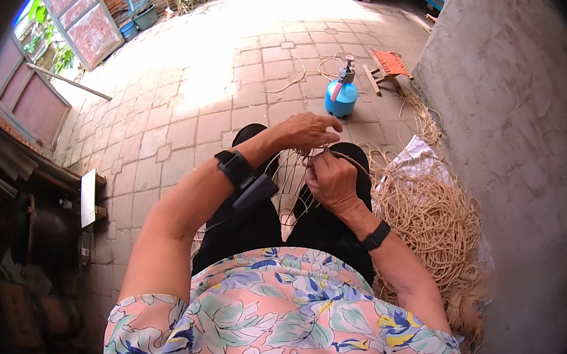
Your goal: Weaving a basket or net-like structure using long plant fibers or rope.
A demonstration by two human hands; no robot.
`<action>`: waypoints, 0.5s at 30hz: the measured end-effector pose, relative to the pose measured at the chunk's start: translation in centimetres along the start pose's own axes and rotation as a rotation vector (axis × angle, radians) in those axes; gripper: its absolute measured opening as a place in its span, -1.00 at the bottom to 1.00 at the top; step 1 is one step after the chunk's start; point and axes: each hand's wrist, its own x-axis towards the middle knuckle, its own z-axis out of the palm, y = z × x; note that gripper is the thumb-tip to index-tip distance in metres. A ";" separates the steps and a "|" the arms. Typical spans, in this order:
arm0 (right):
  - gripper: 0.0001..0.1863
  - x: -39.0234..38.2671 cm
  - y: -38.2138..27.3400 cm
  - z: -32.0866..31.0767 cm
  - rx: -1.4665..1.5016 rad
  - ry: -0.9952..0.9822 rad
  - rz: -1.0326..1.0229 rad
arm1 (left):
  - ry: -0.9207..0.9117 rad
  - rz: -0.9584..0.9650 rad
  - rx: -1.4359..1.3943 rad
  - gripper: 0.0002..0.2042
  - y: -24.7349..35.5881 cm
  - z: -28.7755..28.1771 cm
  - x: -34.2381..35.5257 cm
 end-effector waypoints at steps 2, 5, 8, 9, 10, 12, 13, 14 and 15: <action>-0.89 0.4 -1.3 -1.0 0.079 -0.119 0.196 | 0.255 0.032 0.115 -0.69 0.1 0.2 -2.6; -0.89 1.1 -2.4 -2.5 0.204 -0.286 0.488 | 0.602 0.060 0.234 -0.79 0.2 1.7 -7.5; -0.87 1.0 -2.0 -2.3 0.288 -0.331 0.607 | 0.512 -0.125 0.187 -0.82 0.3 4.6 -10.6; -0.86 1.0 -2.0 -2.1 0.327 -0.334 0.615 | 0.469 -0.127 0.232 -0.81 -0.2 5.6 -11.4; -0.86 0.9 -2.0 -2.1 0.327 -0.333 0.616 | 0.424 -0.128 0.274 -0.79 -0.1 6.3 -11.8; -0.85 0.9 -1.9 -2.0 0.382 -0.341 0.649 | 0.322 -0.146 0.342 -0.70 0.1 6.8 -12.0; -0.85 0.8 -2.0 -2.0 0.381 -0.343 0.646 | 0.279 -0.193 0.095 -0.67 0.1 6.9 -11.7; -0.86 0.7 -2.1 -1.8 0.365 -0.325 0.641 | 0.234 -0.237 -0.153 -0.65 0.2 7.0 -11.4; -0.86 0.6 -2.2 -1.7 0.351 -0.307 0.634 | 0.228 -0.301 -0.365 -0.65 0.1 7.1 -11.2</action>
